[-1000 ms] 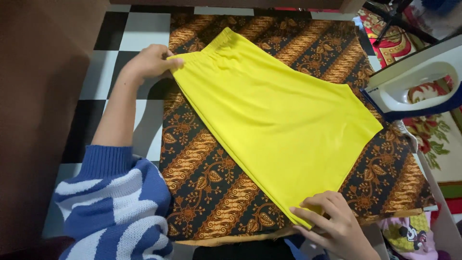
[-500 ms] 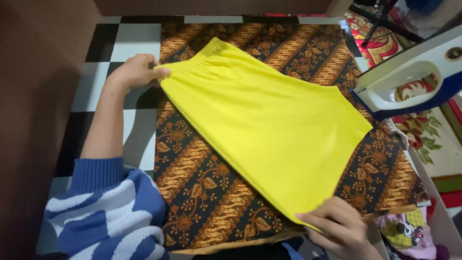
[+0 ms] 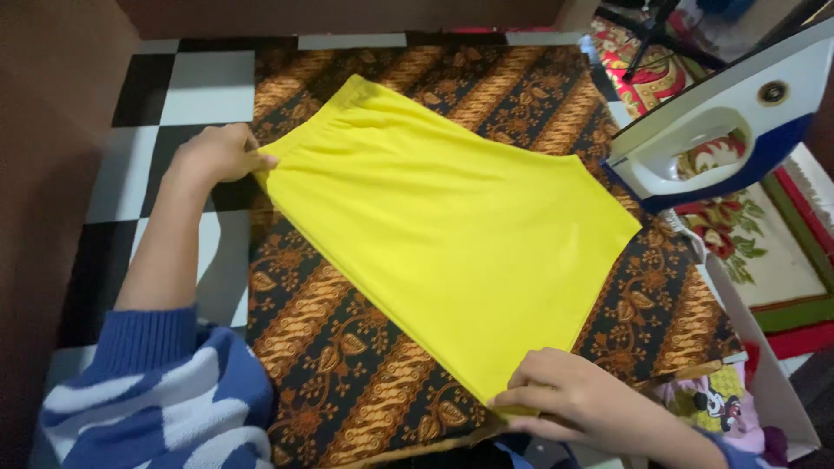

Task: Folding and ironing yellow and pink clothing on a low table.

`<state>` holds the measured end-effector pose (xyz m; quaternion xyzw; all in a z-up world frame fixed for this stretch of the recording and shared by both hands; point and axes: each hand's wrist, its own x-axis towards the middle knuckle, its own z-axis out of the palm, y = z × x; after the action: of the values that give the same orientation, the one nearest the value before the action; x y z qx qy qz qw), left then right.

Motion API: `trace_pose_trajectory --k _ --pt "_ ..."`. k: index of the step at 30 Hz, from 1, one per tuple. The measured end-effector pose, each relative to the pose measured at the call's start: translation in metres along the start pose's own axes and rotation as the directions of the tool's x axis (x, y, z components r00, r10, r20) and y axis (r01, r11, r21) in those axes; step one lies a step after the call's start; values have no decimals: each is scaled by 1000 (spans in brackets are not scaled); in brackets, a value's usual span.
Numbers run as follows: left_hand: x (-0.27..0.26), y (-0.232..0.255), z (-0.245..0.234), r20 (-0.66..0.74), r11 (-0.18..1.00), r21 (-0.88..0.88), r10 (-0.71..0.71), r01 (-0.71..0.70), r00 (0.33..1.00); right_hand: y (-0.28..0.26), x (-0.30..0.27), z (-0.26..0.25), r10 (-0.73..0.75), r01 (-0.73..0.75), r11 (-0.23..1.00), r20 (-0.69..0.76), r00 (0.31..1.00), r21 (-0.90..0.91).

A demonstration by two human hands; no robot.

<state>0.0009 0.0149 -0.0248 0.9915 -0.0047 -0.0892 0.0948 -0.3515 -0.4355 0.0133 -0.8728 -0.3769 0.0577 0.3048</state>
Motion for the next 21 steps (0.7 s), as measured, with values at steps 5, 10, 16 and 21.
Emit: trace_pose_trajectory --k 5,10,16,21 --pt "-5 47 -17 -324 962 245 200 -122 925 23 26 -47 -129 148 975 122 984 -165" --pt "35 137 -32 -243 872 200 487 -448 839 67 77 -78 -12 14 893 8 1000 -449" --pt "70 224 0 -220 732 -32 659 -680 720 136 104 -78 -60 -197 793 -396 916 -576" --pt "99 244 32 -143 658 -203 713 -726 686 178 89 -74 62 -457 713 -601 797 -532"
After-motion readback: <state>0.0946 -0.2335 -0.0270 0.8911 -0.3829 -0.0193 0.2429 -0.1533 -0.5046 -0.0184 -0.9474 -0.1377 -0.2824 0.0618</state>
